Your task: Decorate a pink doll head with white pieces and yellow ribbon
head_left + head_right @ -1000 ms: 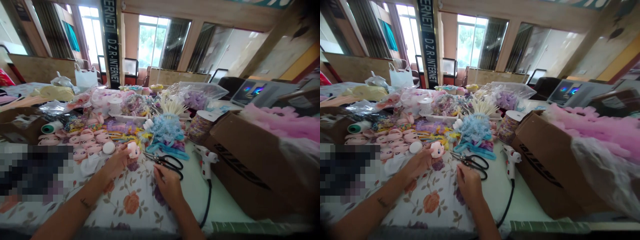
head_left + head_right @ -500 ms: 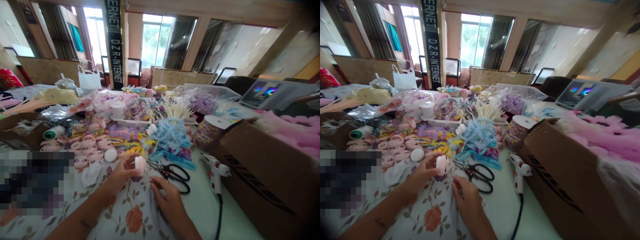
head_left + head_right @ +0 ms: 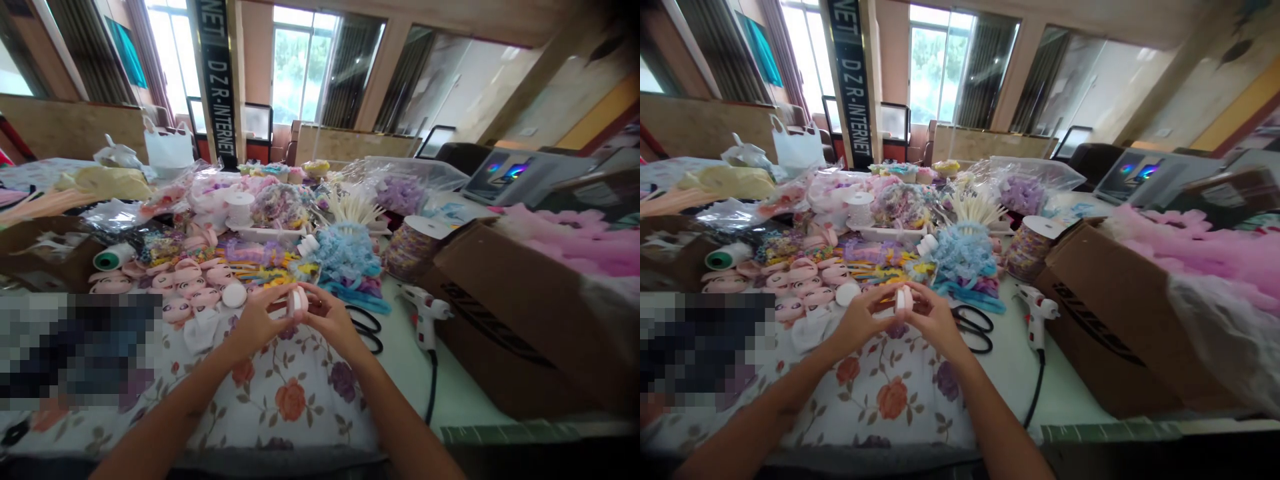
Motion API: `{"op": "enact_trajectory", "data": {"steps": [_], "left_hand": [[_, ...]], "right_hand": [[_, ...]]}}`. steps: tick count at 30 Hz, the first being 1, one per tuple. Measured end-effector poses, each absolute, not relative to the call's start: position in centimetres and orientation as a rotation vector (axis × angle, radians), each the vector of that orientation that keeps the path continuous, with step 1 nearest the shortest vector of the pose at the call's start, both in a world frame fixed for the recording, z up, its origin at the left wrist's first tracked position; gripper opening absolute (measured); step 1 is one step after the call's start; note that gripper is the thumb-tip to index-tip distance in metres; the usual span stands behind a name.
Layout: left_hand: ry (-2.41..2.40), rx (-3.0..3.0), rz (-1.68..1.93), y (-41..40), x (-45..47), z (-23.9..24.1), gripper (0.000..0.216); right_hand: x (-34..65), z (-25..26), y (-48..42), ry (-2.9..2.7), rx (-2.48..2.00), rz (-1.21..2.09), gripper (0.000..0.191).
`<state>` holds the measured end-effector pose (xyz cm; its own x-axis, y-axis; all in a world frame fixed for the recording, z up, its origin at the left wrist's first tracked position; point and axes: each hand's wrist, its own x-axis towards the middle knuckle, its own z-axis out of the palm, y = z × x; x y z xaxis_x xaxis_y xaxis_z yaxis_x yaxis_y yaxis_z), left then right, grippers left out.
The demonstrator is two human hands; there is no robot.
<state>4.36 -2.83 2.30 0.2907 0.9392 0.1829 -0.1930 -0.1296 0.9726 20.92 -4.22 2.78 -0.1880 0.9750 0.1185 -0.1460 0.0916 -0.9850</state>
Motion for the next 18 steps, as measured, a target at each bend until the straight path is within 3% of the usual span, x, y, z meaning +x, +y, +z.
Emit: {"op": "enact_trajectory", "data": {"steps": [18], "left_hand": [[0.876,1.604,1.086,-2.3,2.7,-0.2,0.053]], "right_hand": [[20.0,0.5,-4.3,-1.284,-0.891,1.496,0.053]]}}
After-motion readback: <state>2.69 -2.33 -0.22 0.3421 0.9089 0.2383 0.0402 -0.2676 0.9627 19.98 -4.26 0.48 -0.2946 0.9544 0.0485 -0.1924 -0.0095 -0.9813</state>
